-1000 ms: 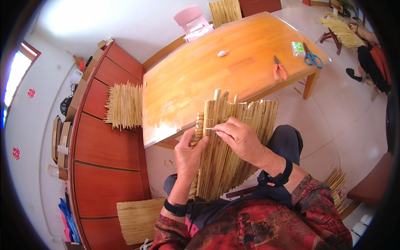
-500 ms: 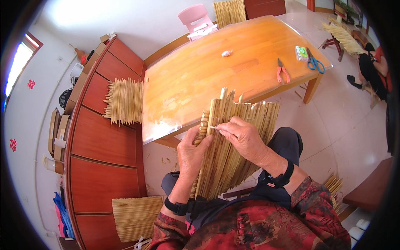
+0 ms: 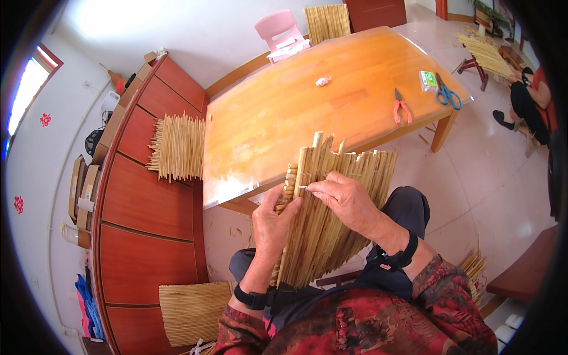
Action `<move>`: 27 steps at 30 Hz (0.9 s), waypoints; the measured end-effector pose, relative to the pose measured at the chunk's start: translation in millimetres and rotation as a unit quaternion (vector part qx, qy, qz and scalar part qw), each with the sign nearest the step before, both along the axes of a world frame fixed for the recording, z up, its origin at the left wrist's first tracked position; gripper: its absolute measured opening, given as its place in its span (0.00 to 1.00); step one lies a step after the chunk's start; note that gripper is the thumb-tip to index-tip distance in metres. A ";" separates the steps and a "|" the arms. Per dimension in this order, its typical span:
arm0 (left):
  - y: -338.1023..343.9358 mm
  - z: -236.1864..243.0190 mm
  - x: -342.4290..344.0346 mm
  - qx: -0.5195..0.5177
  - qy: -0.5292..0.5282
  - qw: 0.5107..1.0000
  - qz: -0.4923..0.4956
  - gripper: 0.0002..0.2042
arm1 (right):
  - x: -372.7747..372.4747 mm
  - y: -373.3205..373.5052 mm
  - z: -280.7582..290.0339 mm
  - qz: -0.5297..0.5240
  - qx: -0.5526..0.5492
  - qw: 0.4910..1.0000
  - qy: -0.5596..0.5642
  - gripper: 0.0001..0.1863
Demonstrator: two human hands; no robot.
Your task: The person weaves a straw mat by aligning thin wooden stalks side-by-side and binding them together using string and wire. The person handles the stalks individually, threads the string through them to secure their position, cuts the string using scissors, and tightens the binding wires by hand.
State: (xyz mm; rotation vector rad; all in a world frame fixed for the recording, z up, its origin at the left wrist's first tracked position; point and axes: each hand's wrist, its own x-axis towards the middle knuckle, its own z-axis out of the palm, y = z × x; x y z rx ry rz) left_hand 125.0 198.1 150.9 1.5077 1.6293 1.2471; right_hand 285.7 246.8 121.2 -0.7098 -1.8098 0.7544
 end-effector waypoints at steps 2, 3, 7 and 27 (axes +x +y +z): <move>-1.1 1.6 2.3 -0.013 0.036 0.999 0.028 0.16 | 0.2 -1.1 1.4 -0.010 0.016 1.000 -0.010 0.07; -2.0 3.0 3.5 -0.012 0.035 0.999 0.027 0.16 | 0.1 -1.7 2.4 -0.019 0.031 0.999 -0.019 0.07; -7.9 10.7 13.7 0.001 0.083 0.996 0.036 0.16 | 8.8 -11.2 22.1 -0.047 0.071 0.993 -0.085 0.03; -65.6 6.1 74.4 0.183 0.287 0.937 -0.072 0.16 | 89.6 -109.1 47.0 -0.090 -0.071 0.980 -0.163 0.06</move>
